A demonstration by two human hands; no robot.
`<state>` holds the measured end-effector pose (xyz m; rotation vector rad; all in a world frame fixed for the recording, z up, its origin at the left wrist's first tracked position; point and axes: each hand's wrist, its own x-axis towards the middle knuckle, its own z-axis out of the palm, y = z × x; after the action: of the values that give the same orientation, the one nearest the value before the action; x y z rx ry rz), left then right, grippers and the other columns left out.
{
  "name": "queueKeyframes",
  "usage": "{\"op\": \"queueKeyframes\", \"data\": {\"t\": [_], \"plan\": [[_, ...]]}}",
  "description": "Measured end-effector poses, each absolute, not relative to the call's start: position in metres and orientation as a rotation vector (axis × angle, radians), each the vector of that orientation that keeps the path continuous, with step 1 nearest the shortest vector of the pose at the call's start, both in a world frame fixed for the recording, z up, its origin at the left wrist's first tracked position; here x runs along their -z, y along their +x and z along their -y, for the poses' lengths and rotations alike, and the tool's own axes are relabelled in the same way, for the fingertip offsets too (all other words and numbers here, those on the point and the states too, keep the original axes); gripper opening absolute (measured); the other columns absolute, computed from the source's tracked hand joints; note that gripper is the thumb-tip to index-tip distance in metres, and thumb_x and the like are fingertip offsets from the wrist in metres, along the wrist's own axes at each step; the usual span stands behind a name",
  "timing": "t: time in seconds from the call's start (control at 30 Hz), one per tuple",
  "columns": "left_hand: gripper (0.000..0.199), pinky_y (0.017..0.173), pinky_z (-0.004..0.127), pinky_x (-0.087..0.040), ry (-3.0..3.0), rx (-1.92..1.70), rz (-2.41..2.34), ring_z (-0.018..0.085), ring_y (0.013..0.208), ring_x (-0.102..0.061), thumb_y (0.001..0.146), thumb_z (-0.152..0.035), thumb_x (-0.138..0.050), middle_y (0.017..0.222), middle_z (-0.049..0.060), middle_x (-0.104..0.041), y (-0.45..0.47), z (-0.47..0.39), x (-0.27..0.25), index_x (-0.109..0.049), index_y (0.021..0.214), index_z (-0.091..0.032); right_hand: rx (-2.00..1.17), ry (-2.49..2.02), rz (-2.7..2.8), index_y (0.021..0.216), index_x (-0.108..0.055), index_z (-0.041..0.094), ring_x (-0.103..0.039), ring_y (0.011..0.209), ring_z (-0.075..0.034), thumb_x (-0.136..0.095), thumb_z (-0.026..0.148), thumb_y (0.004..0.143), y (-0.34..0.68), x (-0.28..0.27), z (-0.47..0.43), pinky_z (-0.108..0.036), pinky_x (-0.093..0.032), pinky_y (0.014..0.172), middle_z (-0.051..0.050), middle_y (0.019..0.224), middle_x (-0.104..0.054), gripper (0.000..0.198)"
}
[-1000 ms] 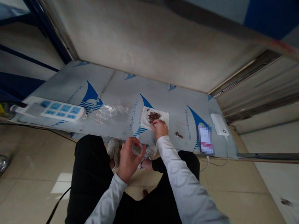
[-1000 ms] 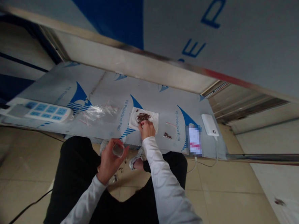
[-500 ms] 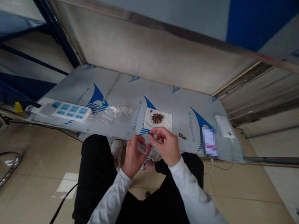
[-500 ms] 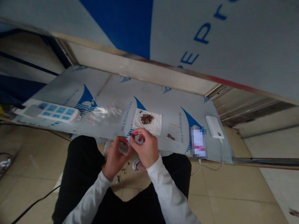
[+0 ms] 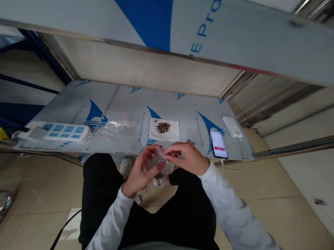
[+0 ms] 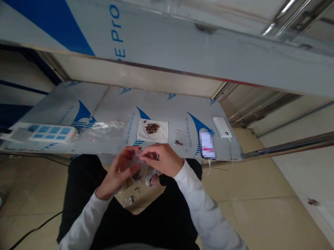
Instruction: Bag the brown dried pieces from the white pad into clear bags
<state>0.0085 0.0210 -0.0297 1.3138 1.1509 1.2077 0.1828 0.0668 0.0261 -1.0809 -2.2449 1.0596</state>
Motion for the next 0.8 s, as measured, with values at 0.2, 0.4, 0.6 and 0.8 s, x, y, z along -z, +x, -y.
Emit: {"op": "queueKeyframes", "data": {"t": [0.2,0.4,0.6,0.8], "plan": [[0.025,0.072,0.029,-0.053,1.067,-1.273,-1.232,0.015,0.073,-0.065,0.076,-0.040,-0.068,0.080,0.005,-0.070,0.012,-0.026,0.006,-0.066,0.081,-0.016,-1.143,-1.036,1.977,0.089,-0.070,0.020,-0.060,0.077,-0.012,-0.065,0.029,0.081,0.191,-0.026,-0.067,-0.025,-0.049,0.069,-0.004,0.092,-0.066,0.014],[0.030,0.065,0.027,-0.053,1.001,-1.287,-1.307,0.014,0.066,-0.065,0.072,-0.042,-0.071,0.079,0.004,-0.072,0.015,-0.025,-0.001,-0.069,0.083,-0.014,-1.568,-1.231,1.349,0.084,-0.068,0.016,-0.067,0.071,-0.015,-0.077,0.041,0.065,0.177,-0.005,-0.061,-0.027,-0.053,0.065,-0.004,0.076,-0.071,0.033],[0.029,0.064,0.024,-0.050,0.957,-1.204,-1.302,0.012,0.063,-0.061,0.072,-0.041,-0.071,0.073,0.003,-0.070,0.009,-0.024,-0.001,-0.069,0.079,-0.013,-1.658,-1.260,1.155,0.072,-0.069,0.015,-0.061,0.057,-0.011,-0.081,0.042,0.059,0.169,-0.009,-0.061,-0.024,-0.048,0.056,-0.001,0.063,-0.069,0.032],[0.019,0.062,0.020,-0.045,0.919,-1.331,-1.256,0.009,0.062,-0.056,0.072,-0.033,-0.072,0.067,-0.001,-0.064,0.013,-0.021,-0.001,-0.065,0.073,-0.015,-1.607,-1.219,1.185,0.071,-0.070,0.016,-0.061,0.059,-0.012,-0.078,0.041,0.062,0.164,-0.010,-0.053,-0.023,-0.045,0.056,-0.002,0.064,-0.070,0.028]]}}
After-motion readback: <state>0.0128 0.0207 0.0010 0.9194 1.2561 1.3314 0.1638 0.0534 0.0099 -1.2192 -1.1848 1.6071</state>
